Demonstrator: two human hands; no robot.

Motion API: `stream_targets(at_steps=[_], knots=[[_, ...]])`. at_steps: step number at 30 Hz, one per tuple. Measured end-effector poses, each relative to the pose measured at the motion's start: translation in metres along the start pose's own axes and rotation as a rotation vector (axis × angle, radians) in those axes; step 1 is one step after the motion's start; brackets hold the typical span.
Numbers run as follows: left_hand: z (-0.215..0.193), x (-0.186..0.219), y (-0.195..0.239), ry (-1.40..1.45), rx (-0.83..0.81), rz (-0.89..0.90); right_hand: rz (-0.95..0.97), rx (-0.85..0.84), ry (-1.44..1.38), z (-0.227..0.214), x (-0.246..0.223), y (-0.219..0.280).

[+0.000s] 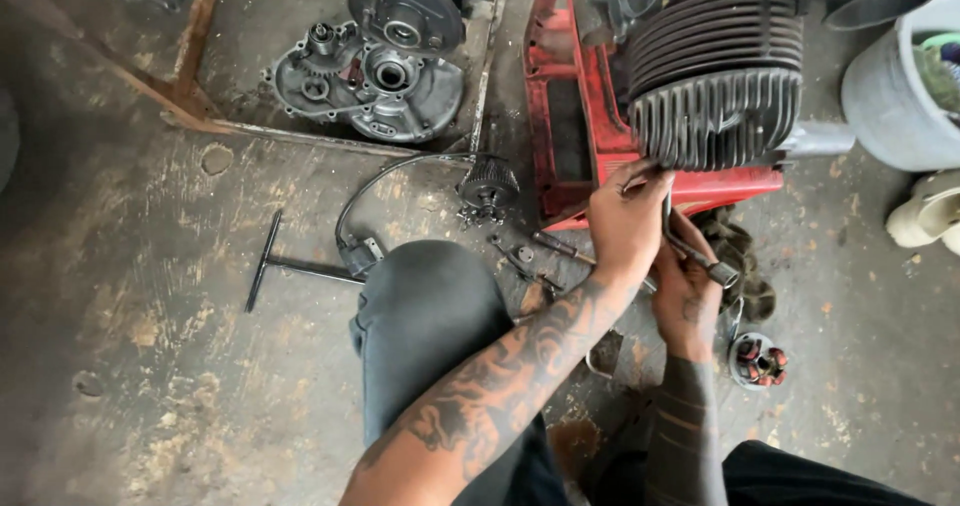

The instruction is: The person sits on the floor of a repair workshop working on a small engine mounted on a red stand. They use a socket wrench and screwdriver to loosen and remove bolts from the engine cylinder and crankcase, handling fasteners and setting them on the floor beside the engine.

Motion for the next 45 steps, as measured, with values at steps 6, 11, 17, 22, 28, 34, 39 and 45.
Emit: stream_targets(at_steps=[6,11,17,22,28,34,39,45], knots=[[-0.005,0.016,0.005,0.095,0.015,-0.039,-0.010,0.003,0.002,0.005,-0.011,0.000],[-0.002,0.011,0.007,0.037,0.017,-0.013,-0.063,0.000,0.048,0.007,-0.021,-0.009],[-0.005,0.012,0.011,-0.120,-0.027,-0.013,-0.120,-0.017,0.147,0.010,-0.032,-0.007],[-0.010,0.018,0.009,-0.115,-0.047,-0.056,-0.138,-0.025,0.206,0.009,-0.031,-0.007],[-0.009,0.020,0.008,-0.166,-0.075,-0.086,-0.212,0.009,0.194,0.007,-0.023,-0.014],[-0.010,0.021,0.006,-0.215,-0.092,-0.119,-0.437,0.115,0.400,0.013,-0.073,-0.001],[-0.011,0.027,0.005,-0.169,-0.073,-0.140,-0.435,0.044,0.386,0.008,-0.040,-0.014],[-0.012,0.025,0.001,-0.210,-0.085,-0.158,-0.218,0.002,0.098,0.018,-0.038,-0.007]])
Point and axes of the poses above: each hand's wrist, its own y-axis away from the middle knuckle, its own z-axis out of the palm, x = y × z, the point moved 7 cm from there along -y, towards the middle knuckle, and after that the axes turned 10 degrees about y, right-handed, at the moved point
